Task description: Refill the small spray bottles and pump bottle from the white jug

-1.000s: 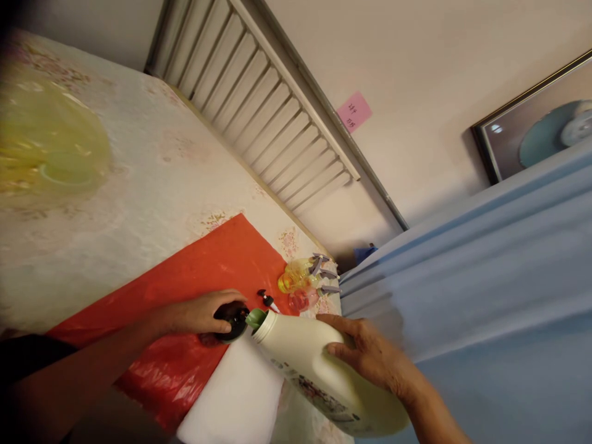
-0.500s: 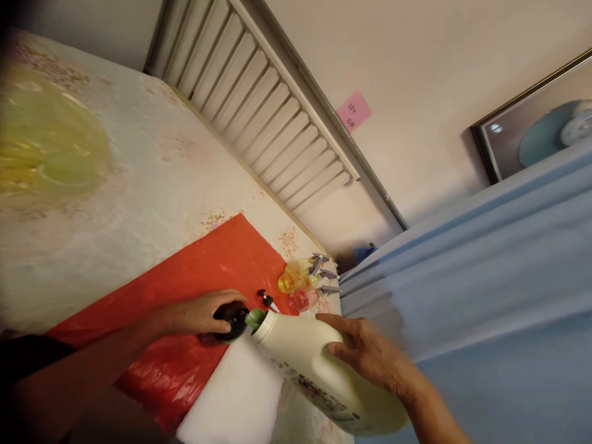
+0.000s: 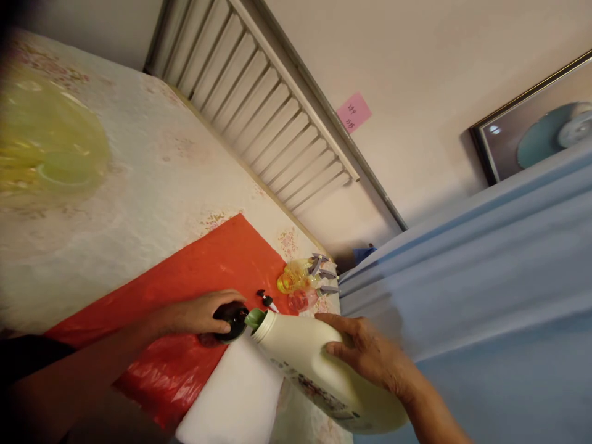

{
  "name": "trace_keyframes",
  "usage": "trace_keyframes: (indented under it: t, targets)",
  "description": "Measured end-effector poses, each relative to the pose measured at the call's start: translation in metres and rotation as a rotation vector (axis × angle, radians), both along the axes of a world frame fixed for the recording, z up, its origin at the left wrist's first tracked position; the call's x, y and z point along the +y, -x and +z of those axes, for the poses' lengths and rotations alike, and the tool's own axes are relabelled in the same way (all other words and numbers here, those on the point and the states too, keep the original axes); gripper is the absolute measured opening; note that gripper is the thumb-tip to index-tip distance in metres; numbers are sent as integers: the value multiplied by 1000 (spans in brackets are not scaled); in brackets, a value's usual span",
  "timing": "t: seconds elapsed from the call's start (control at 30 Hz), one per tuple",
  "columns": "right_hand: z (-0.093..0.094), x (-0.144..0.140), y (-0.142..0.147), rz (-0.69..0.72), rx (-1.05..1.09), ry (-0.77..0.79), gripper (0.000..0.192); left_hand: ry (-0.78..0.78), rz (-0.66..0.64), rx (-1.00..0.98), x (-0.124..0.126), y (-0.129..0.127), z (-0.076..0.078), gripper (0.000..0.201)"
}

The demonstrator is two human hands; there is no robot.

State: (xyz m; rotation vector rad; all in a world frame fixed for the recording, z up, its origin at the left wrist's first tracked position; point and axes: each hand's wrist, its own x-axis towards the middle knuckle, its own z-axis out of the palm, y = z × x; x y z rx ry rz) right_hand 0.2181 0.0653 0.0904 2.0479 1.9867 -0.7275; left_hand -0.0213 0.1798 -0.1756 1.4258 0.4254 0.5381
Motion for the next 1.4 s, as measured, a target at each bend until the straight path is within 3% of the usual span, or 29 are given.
trace_keyframes:
  t: [1.0, 1.4]
  targets:
    - [2, 2, 4, 3, -15, 7, 54, 64, -38, -48, 1, -3, -7, 40]
    - [3, 2, 4, 15, -37, -7, 54, 54, -36, -41, -1, -1, -3, 40]
